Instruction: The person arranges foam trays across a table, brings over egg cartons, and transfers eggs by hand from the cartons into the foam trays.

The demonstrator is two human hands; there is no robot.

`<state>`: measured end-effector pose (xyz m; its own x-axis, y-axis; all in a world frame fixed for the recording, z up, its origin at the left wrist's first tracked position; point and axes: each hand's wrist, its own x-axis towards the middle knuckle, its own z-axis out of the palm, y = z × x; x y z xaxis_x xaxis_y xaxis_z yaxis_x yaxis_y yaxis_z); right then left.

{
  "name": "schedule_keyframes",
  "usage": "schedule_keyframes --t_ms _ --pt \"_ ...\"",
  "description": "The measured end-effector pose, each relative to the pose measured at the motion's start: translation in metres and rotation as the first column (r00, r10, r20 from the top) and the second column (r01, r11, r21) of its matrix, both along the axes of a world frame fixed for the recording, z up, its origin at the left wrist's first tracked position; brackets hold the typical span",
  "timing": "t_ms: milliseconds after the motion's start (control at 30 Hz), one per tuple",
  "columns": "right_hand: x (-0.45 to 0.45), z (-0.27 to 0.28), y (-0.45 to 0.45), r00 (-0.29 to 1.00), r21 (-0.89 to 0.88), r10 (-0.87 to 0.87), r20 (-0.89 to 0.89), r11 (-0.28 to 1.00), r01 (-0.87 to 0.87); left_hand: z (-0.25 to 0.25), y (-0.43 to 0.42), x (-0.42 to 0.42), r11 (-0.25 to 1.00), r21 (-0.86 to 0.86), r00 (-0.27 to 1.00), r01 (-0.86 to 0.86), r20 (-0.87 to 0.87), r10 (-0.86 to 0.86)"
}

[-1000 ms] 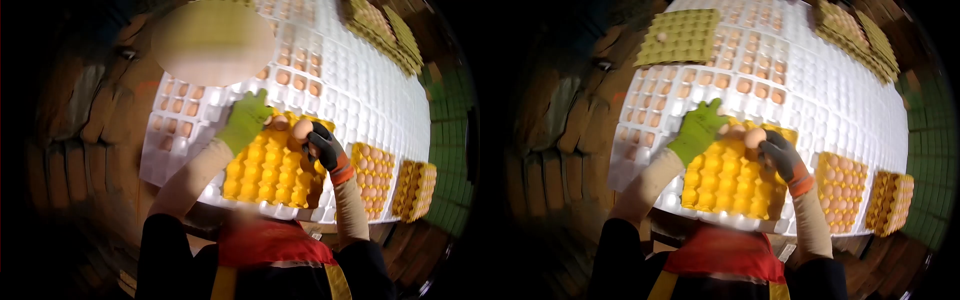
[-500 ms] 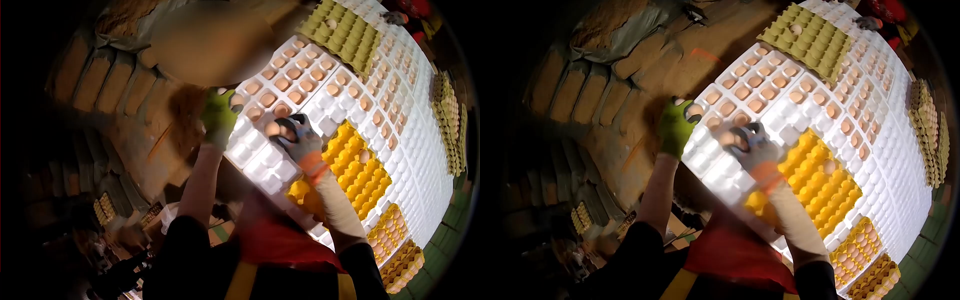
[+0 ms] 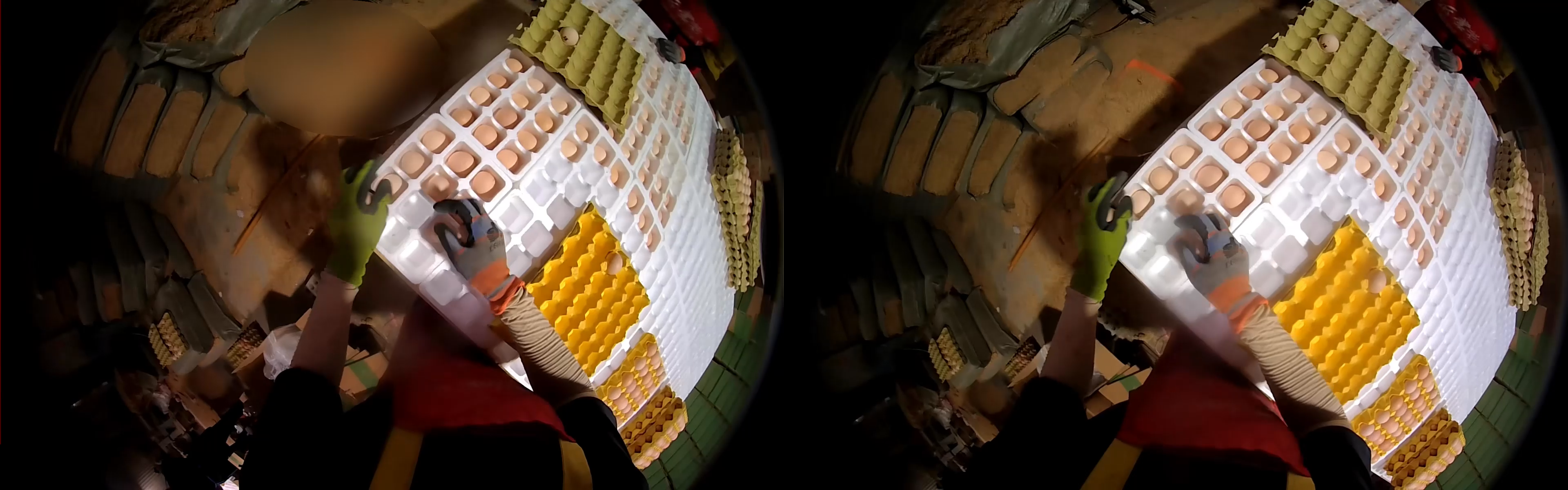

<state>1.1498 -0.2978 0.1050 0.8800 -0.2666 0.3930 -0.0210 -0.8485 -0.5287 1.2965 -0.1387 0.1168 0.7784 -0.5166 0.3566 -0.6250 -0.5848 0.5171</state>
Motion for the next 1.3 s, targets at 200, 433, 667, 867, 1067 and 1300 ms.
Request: schedule_keyframes --t_ms 200,433,667,867,1067,1300 --pt "0.065 -0.013 0.035 0.985 0.074 0.041 -0.167 0.997 -0.029 -0.018 0.021 -0.01 0.985 0.158 0.984 0.07 0.152 -0.095" --pt "-0.058 0.064 -0.071 0.936 0.315 -0.318 0.148 0.913 0.261 -0.038 0.019 -0.012 0.994 -0.002 0.991 0.11 0.083 -0.109" --pt "-0.219 0.054 -0.174 0.766 -0.402 -0.529 -0.366 0.832 0.383 -0.027 0.02 -0.021 0.959 -0.268 0.962 -0.088 -0.274 0.012" --pt "-0.213 0.085 -0.14 0.812 0.804 -0.565 -0.143 0.412 0.429 -0.04 0.038 -0.01 0.968 -0.249 0.985 -0.029 -0.17 -0.014" --pt "-0.077 0.053 -0.03 0.998 0.924 0.04 0.053 -0.381 -0.034 -0.05 0.052 0.0 0.985 -0.171 0.998 0.031 -0.057 -0.041" --pt "0.025 0.011 0.054 0.873 -0.128 0.095 -0.478 0.976 -0.176 -0.043 0.046 -0.005 0.935 -0.352 0.969 -0.038 -0.242 -0.051"
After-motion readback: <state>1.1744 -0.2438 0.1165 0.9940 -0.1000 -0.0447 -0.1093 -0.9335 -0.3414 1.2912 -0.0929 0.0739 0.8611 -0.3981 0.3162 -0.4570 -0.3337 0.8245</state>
